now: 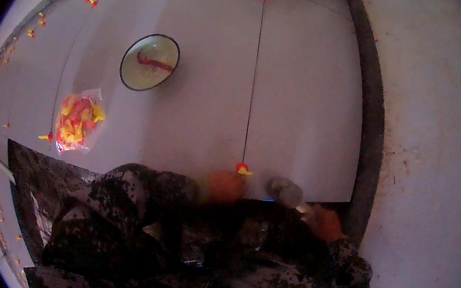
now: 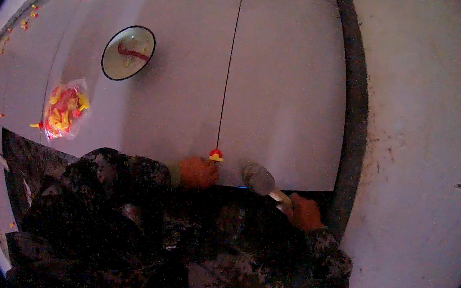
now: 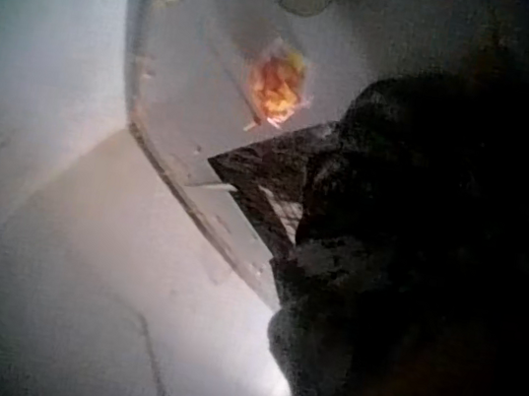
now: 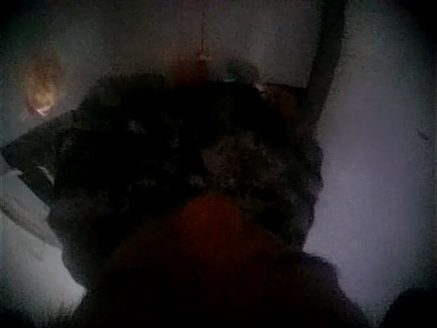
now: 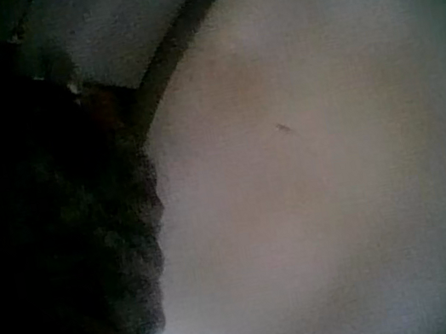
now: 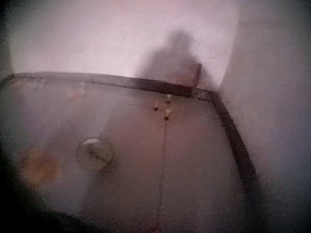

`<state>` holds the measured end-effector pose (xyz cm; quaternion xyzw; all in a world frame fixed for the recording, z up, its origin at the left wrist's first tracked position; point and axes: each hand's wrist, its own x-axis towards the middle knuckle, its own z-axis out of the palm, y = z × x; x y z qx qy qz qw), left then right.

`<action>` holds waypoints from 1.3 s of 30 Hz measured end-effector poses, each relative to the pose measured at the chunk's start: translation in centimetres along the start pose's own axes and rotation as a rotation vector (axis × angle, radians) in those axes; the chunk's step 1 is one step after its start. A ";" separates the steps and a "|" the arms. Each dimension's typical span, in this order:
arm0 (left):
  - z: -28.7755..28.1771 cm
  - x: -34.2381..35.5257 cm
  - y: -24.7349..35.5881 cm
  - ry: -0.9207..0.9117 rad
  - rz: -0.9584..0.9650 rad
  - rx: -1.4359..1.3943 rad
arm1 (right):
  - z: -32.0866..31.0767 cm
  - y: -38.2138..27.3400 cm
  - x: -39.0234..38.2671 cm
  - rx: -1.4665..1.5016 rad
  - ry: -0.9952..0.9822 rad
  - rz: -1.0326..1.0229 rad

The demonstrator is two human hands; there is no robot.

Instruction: The person installs white floor tiles by placing them on a prepared surface, tapping them with a rubber mallet, and inserting yellow and red tile spacers to maintain even gaps. The person works on a curved section of the floor, adjusting tiles and spacers as needed.

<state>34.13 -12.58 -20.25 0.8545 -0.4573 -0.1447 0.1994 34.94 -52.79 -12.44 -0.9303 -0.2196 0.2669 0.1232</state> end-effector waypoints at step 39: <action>-5.5 4.0 -12.5 0.510 -0.304 -0.083 | 0.2 -1.4 1.2 0.040 -0.042 -0.065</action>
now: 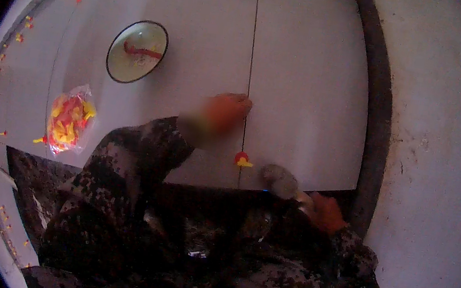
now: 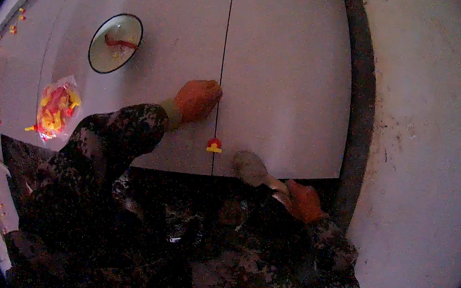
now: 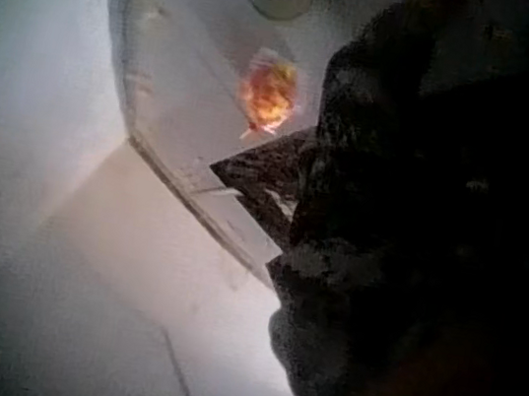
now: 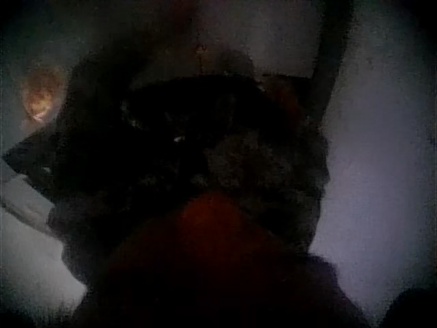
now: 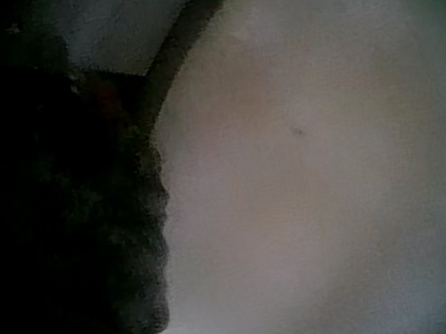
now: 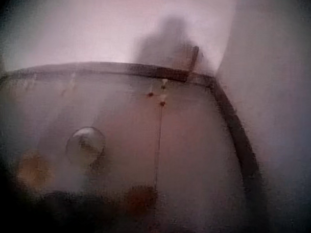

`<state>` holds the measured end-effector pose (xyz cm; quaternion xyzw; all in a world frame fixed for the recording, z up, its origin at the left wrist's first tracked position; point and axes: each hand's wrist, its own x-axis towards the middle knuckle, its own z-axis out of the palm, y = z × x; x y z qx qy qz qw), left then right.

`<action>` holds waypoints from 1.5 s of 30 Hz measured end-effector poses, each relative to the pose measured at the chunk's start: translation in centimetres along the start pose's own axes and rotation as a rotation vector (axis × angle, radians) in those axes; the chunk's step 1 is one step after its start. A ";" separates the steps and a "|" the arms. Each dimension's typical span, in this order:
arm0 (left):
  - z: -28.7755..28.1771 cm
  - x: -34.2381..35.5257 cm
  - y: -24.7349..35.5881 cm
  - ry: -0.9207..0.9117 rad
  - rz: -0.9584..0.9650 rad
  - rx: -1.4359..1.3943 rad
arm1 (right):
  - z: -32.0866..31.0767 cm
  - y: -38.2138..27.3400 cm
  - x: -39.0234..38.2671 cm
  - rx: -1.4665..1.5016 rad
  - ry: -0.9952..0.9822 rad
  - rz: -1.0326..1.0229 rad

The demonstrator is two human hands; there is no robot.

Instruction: The person installs white floor tiles by placing them on a prepared surface, tapping them with a rubber mallet, and inserting yellow and red tile spacers to maintain even gaps. The person works on a curved section of the floor, adjusting tiles and spacers as needed.

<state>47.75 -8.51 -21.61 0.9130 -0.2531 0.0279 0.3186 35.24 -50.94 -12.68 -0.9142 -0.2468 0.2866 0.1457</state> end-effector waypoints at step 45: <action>-1.9 0.3 -1.5 -0.180 0.094 0.047 | -17.5 -5.2 42.8 0.218 0.470 0.162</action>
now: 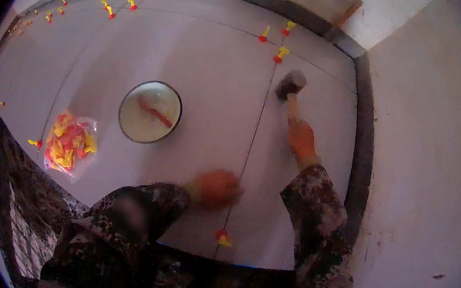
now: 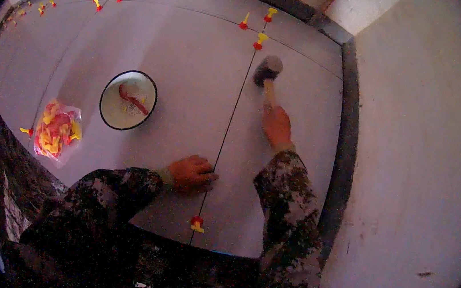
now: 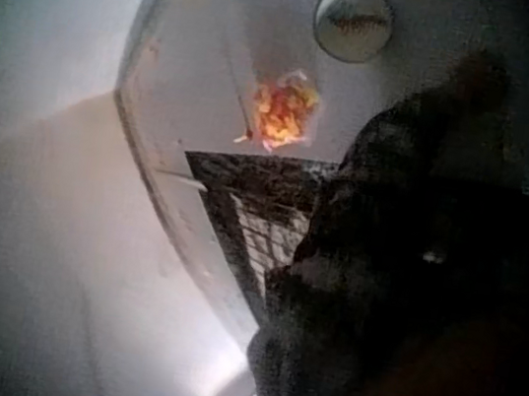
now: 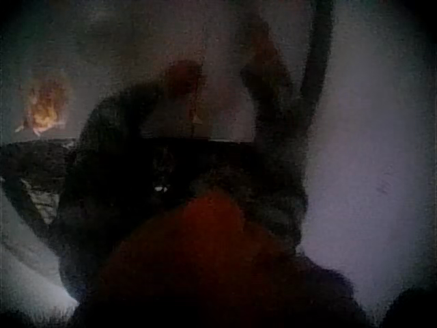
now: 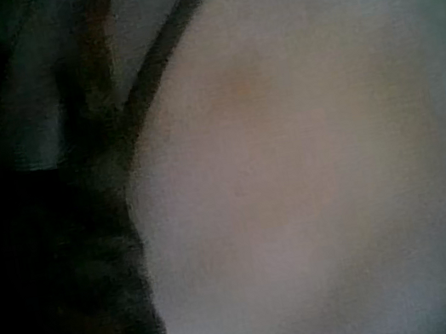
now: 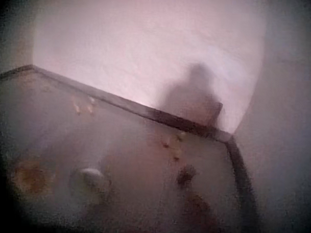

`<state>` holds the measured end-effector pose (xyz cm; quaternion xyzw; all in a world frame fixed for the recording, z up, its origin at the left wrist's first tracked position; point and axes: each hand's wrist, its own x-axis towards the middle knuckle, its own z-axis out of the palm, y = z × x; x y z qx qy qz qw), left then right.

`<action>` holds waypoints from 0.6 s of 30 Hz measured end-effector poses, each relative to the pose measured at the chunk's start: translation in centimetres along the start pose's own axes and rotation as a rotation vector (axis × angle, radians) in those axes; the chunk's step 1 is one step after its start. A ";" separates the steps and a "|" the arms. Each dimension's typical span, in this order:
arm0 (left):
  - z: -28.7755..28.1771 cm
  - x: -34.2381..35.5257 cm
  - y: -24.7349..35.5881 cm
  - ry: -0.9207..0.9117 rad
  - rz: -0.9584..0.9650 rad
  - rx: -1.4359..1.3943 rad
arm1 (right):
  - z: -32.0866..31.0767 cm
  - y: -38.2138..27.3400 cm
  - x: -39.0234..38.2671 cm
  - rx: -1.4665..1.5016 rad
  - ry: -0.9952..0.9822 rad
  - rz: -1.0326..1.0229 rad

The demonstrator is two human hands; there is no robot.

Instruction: The person installs white floor tiles by placing them on a prepared surface, tapping them with a rubber mallet, and inserting yellow and red tile spacers to maintain even gaps. The person works on a curved section of the floor, adjusting tiles and spacers as needed.

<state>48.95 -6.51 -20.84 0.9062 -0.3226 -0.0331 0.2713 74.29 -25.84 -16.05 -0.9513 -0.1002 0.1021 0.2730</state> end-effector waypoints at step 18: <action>-3.4 4.4 -2.2 0.026 -0.037 0.142 | -0.5 4.2 3.9 -0.235 0.125 0.016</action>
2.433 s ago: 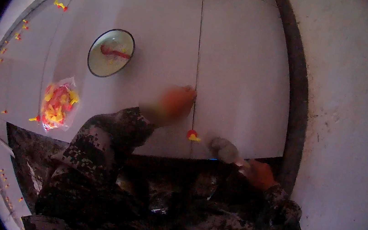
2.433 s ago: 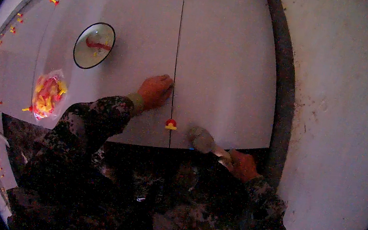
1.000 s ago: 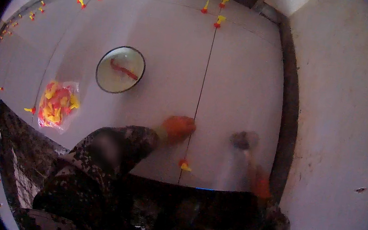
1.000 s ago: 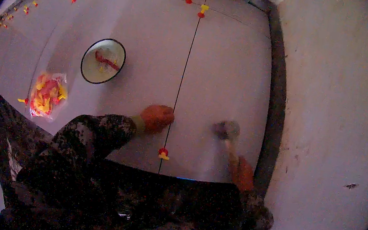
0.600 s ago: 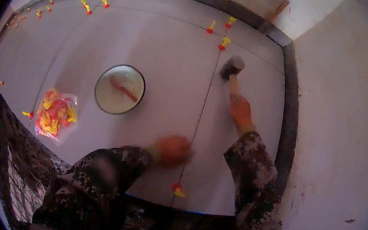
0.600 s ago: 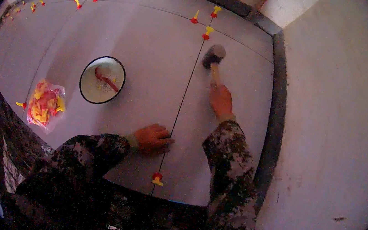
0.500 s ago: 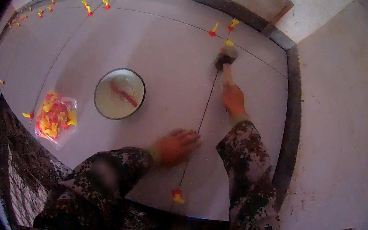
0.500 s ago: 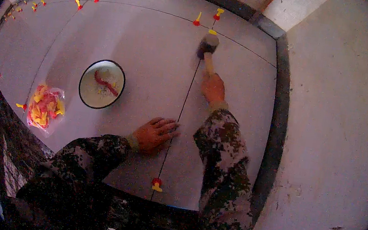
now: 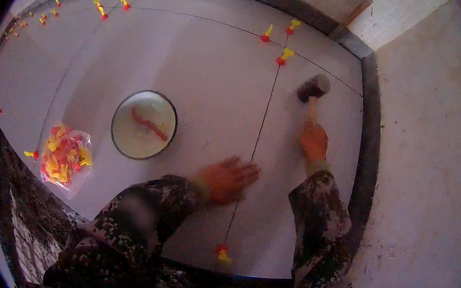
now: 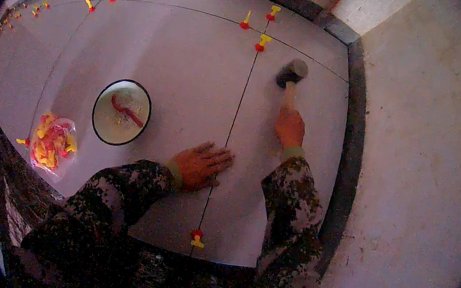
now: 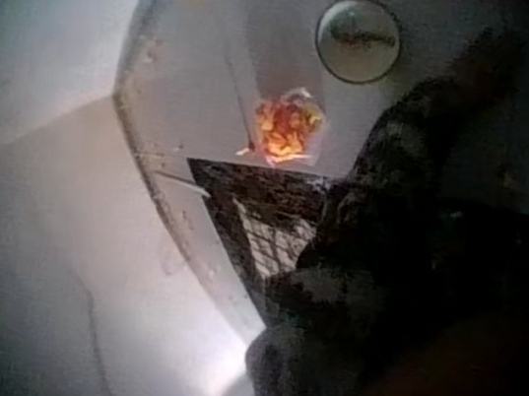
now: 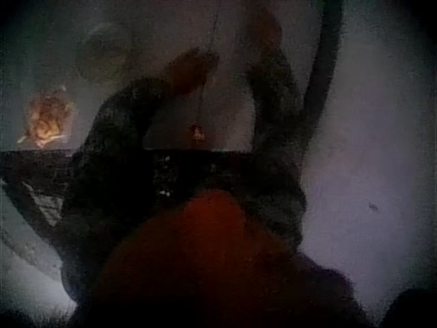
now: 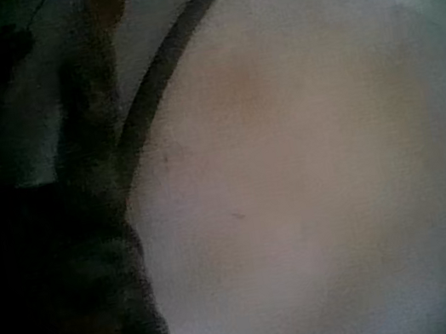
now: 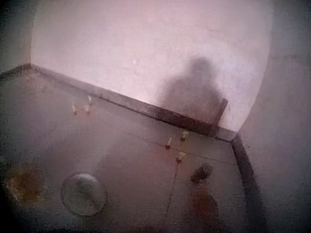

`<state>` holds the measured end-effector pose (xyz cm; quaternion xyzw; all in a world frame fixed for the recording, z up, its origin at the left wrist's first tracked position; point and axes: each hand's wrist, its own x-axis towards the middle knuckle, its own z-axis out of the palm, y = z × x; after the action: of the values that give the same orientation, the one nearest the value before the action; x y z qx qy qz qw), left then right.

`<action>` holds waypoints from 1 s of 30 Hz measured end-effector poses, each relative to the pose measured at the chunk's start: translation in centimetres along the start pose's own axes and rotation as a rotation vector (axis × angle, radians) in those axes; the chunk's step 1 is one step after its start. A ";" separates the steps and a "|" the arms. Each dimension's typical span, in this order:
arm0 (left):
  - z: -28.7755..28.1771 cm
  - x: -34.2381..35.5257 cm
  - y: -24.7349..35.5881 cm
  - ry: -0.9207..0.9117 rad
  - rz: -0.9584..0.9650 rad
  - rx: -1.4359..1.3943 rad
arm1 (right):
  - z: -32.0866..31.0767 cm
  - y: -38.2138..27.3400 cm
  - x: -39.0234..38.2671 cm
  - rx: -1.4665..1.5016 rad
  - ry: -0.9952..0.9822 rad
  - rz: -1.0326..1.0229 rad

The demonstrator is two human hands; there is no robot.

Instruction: The person installs white floor tiles by placing them on a prepared surface, tapping them with a rubber mallet, and inserting yellow and red tile spacers to maintain even gaps. The person works on a curved section of the floor, adjusting tiles and spacers as needed.

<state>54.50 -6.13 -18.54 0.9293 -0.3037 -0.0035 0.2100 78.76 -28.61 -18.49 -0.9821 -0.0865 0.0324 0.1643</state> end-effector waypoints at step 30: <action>-0.3 -0.5 0.8 0.021 -0.064 0.121 | -3.2 3.2 -20.2 0.054 -0.074 0.047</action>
<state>53.65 -6.35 -18.02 0.9495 -0.2713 0.0178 0.1564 59.72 -36.22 -15.79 -0.9772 -0.0683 0.0749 0.1866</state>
